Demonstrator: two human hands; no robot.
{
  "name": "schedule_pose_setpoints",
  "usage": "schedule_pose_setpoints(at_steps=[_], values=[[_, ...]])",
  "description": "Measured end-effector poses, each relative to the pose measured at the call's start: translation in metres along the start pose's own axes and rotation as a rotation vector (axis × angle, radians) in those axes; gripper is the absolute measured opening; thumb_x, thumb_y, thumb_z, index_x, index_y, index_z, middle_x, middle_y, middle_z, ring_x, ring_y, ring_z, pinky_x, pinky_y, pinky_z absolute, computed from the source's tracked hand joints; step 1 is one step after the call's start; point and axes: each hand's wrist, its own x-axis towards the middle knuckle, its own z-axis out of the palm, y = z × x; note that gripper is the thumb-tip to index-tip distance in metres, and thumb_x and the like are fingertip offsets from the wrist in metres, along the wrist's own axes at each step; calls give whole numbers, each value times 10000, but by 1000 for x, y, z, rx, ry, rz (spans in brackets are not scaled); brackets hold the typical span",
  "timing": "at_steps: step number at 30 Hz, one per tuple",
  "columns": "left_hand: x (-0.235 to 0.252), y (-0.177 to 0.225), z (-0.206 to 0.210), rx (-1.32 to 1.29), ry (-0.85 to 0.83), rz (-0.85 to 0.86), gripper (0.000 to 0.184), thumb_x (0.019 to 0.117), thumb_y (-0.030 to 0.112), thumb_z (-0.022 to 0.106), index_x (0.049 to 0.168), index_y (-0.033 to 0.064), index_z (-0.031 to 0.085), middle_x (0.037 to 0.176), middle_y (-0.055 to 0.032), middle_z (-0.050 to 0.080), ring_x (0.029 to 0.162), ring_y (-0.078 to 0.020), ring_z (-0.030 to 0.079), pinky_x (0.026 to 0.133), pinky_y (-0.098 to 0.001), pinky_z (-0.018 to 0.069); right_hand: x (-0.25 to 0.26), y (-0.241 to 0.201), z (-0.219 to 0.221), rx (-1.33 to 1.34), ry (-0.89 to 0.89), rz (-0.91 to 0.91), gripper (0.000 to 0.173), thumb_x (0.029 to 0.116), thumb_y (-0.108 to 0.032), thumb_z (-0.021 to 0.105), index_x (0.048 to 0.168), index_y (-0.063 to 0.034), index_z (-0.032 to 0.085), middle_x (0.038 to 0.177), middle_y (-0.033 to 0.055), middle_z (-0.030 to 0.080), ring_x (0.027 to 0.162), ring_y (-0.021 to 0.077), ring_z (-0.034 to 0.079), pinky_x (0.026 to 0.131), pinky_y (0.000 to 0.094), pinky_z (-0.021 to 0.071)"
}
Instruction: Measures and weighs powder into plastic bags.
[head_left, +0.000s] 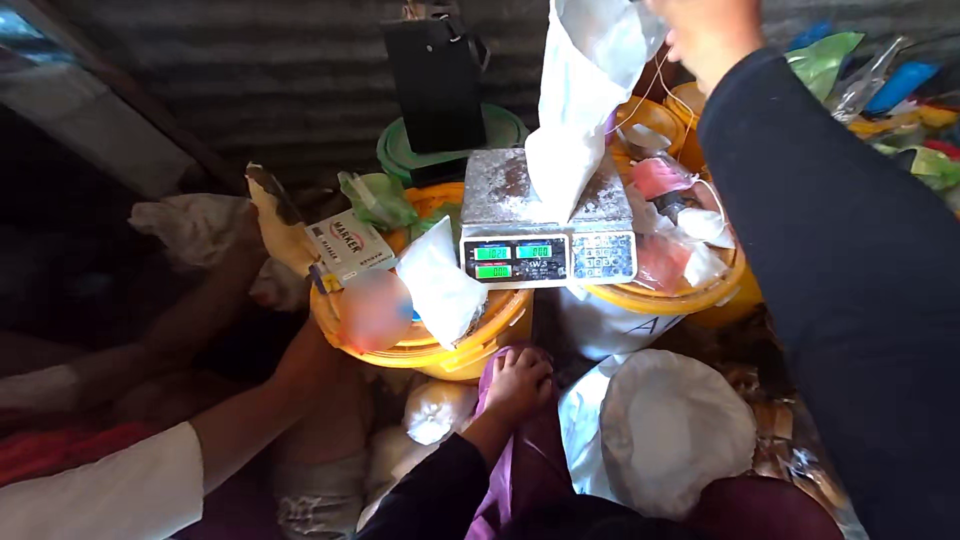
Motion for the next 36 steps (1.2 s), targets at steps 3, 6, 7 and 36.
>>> schedule_pose_setpoints(at_steps=[3, 6, 7, 36], values=[[0, -4, 1, -1, 11, -1, 354, 1014, 388, 511, 1302, 275, 685, 1415, -56, 576, 1398, -327, 431, 1113, -601, 324, -5, 2, 24, -77, -179, 104, 343, 981, -261, 668, 1242, -38, 665, 1164, 167, 660, 880, 242, 651, 794, 444, 543], [-2, -7, 1, -9, 16, -2, 357, 1010, 391, 515, 1298, 270, 688, 1409, -64, 579, 1388, -330, 441, 1104, -601, 333, -16, 23, 50, -34, -207, 160, 336, 962, -244, 694, 1207, -15, 675, 1156, 188, 668, 944, 284, 659, 836, 499, 539], [-2, -7, 1, -13, 27, 1, 353, 1006, 389, 521, 1289, 267, 694, 1399, -66, 586, 1377, -332, 451, 1097, -597, 339, -19, 33, 57, 5, -177, 177, 316, 950, -241, 701, 1169, -14, 696, 1142, 186, 681, 1010, 300, 662, 896, 530, 527], [-3, -5, 0, -44, 57, 47, 347, 1008, 352, 517, 1280, 236, 699, 1385, -97, 589, 1359, -362, 460, 1079, -605, 342, -110, 108, 5, 1049, 380, 551, 144, 1040, -240, 596, 1136, -134, 575, 937, 5, 613, 682, 74, 611, 609, 210, 551]])
